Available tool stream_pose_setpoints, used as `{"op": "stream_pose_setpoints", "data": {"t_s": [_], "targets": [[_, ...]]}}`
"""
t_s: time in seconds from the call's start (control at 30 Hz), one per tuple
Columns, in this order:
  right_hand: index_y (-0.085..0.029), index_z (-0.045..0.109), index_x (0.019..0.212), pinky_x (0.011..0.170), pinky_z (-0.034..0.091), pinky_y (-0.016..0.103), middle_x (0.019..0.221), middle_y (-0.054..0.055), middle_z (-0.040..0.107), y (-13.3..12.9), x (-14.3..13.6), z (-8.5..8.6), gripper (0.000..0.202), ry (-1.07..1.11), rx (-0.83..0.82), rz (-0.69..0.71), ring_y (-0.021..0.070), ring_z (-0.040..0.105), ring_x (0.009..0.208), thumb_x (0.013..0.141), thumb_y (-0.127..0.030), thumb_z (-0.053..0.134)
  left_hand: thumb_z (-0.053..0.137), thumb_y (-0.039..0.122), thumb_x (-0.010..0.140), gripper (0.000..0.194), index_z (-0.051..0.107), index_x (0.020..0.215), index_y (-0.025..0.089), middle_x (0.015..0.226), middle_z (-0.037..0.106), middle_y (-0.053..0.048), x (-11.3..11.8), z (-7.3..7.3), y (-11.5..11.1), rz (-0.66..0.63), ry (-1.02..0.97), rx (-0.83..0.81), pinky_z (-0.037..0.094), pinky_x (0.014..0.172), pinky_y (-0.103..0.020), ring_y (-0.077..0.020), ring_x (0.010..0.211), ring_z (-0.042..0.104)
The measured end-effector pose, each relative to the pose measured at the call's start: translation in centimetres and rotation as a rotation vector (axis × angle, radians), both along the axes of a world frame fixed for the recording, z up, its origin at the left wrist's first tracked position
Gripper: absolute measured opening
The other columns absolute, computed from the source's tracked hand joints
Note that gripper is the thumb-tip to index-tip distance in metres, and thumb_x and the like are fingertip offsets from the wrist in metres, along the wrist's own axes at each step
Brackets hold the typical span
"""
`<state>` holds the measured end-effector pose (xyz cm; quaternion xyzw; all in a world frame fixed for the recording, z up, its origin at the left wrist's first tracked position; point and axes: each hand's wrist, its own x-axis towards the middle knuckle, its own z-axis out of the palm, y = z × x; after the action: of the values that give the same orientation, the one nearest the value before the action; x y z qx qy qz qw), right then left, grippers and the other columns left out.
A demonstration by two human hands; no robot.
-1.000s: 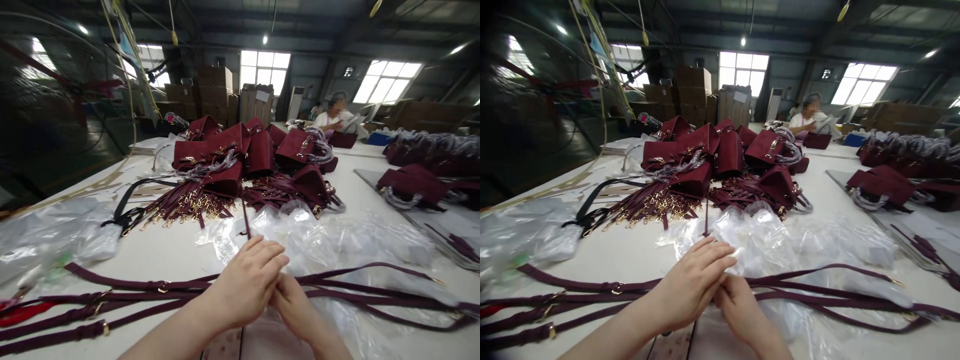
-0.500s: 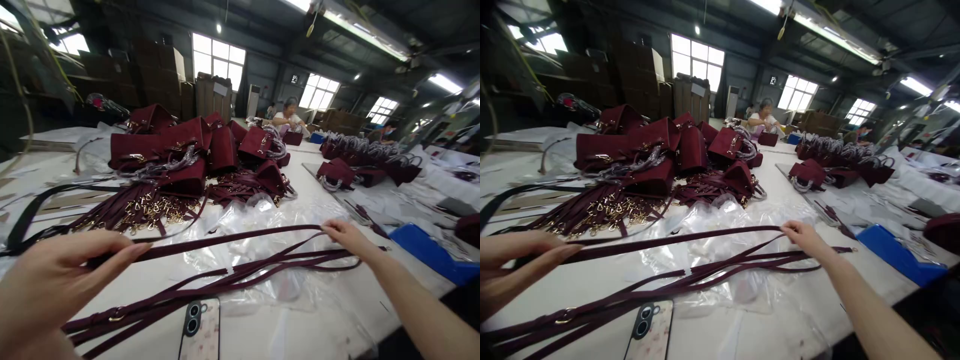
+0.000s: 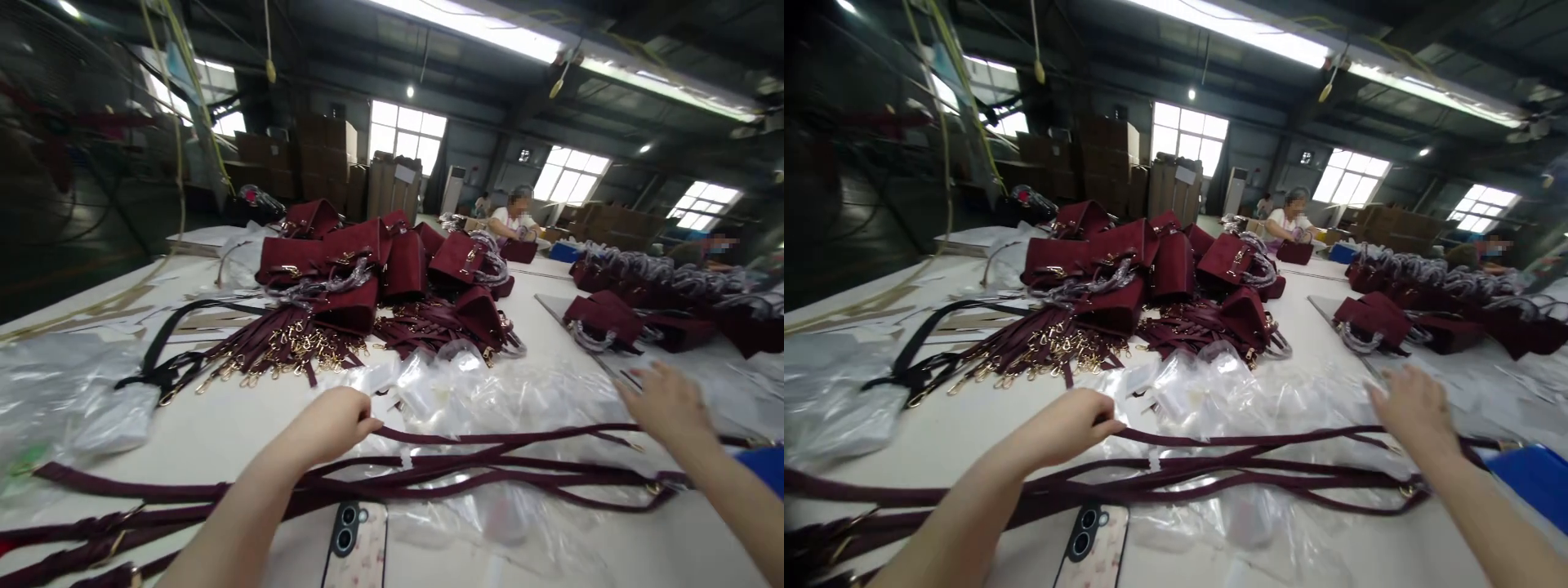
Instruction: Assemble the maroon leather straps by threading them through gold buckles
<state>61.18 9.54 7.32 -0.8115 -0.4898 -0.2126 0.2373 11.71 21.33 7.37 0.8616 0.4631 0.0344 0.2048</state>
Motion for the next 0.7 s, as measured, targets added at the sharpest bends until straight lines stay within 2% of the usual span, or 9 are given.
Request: {"op": "stream_pose_setpoints", "data": {"t_s": [0.1,0.13,0.2,0.27,0.33,0.43,0.53,0.6,0.7], "targets": [[-0.022,0.067,0.116,0.104,0.045,0.040,0.133,0.011,0.061,1.7,-12.6,-5.2,0.047,0.098,-0.089,0.369,0.0262,0.057,0.123,0.095,-0.054,0.039,0.055,0.039,0.084,0.031,0.070,0.068,0.018,0.070,0.069,-0.009,3.5,-2.0,-1.1,-0.012,0.007,0.005,0.031,0.055,-0.028,-0.0205,0.062,0.058],[-0.024,0.064,0.122,0.107,0.043,0.040,0.139,0.009,0.057,1.8,-17.1,-6.8,0.044,0.277,-0.098,0.526,0.0246,0.053,0.128,0.096,-0.051,0.041,0.055,0.039,0.084,0.031,0.071,0.070,0.018,0.072,0.070,-0.009,4.5,-2.6,-1.6,-0.029,-0.024,-0.012,0.032,0.055,-0.027,-0.0209,0.063,0.059],[-0.026,0.060,0.129,0.109,0.042,0.039,0.142,0.007,0.056,2.0,-24.8,-9.4,0.045,0.615,-0.136,0.733,0.0242,0.051,0.131,0.096,-0.051,0.043,0.056,0.034,0.083,0.024,0.073,0.077,0.019,0.077,0.072,-0.008,5.9,-3.4,-2.6,-0.073,-0.109,-0.045,0.034,0.057,-0.027,-0.0203,0.066,0.060],[-0.022,0.063,0.125,0.102,0.048,0.036,0.130,0.010,0.065,2.3,-29.5,-10.8,0.049,0.884,-0.126,0.779,0.0247,0.060,0.121,0.097,-0.053,0.039,0.057,0.028,0.081,0.019,0.074,0.082,0.020,0.077,0.072,-0.006,5.8,-3.5,-2.9,-0.112,-0.168,-0.064,0.034,0.057,-0.025,-0.0179,0.065,0.057],[-0.019,0.069,0.113,0.091,0.054,0.033,0.113,0.010,0.072,3.1,-30.6,-11.2,0.053,1.024,-0.089,0.737,0.0256,0.066,0.106,0.096,-0.058,0.037,0.057,0.032,0.082,0.021,0.073,0.079,0.019,0.068,0.067,-0.003,4.2,-2.6,-2.4,-0.112,-0.176,-0.112,0.032,0.054,-0.025,-0.0151,0.058,0.051],[-0.020,0.073,0.098,0.076,0.056,0.028,0.096,0.007,0.074,4.3,-28.2,-11.5,0.054,1.021,-0.014,0.573,0.0248,0.069,0.089,0.088,-0.065,0.046,0.057,0.049,0.084,0.036,0.070,0.072,0.017,0.057,0.054,0.002,-0.3,-0.3,-0.6,-0.049,-0.217,-0.194,0.029,0.049,-0.023,-0.0117,0.053,0.041],[-0.021,0.075,0.096,0.071,0.054,0.025,0.088,0.005,0.074,4.8,-26.6,-12.1,0.054,0.966,0.009,0.505,0.0220,0.068,0.079,0.083,-0.068,0.051,0.056,0.051,0.084,0.038,0.068,0.071,0.018,0.056,0.048,0.004,-3.1,0.9,0.5,0.016,-0.260,-0.149,0.028,0.049,-0.022,-0.0105,0.054,0.037],[-0.022,0.075,0.098,0.070,0.054,0.024,0.086,0.005,0.074,4.8,-27.2,-12.9,0.054,0.964,-0.053,0.628,0.0206,0.068,0.075,0.085,-0.067,0.048,0.057,0.046,0.084,0.033,0.070,0.072,0.018,0.057,0.052,0.003,-2.4,0.2,0.2,0.003,-0.223,-0.112,0.028,0.050,-0.023,-0.0111,0.054,0.039],[-0.023,0.075,0.087,0.065,0.053,0.023,0.077,0.004,0.073,4.8,-29.2,-14.8,0.053,0.952,-0.164,0.819,0.0196,0.068,0.069,0.088,-0.066,0.044,0.060,0.031,0.077,0.017,0.074,0.077,0.020,0.062,0.063,-0.001,1.2,-2.2,-0.7,-0.106,-0.055,-0.114,0.027,0.048,-0.024,-0.0133,0.053,0.042]]}}
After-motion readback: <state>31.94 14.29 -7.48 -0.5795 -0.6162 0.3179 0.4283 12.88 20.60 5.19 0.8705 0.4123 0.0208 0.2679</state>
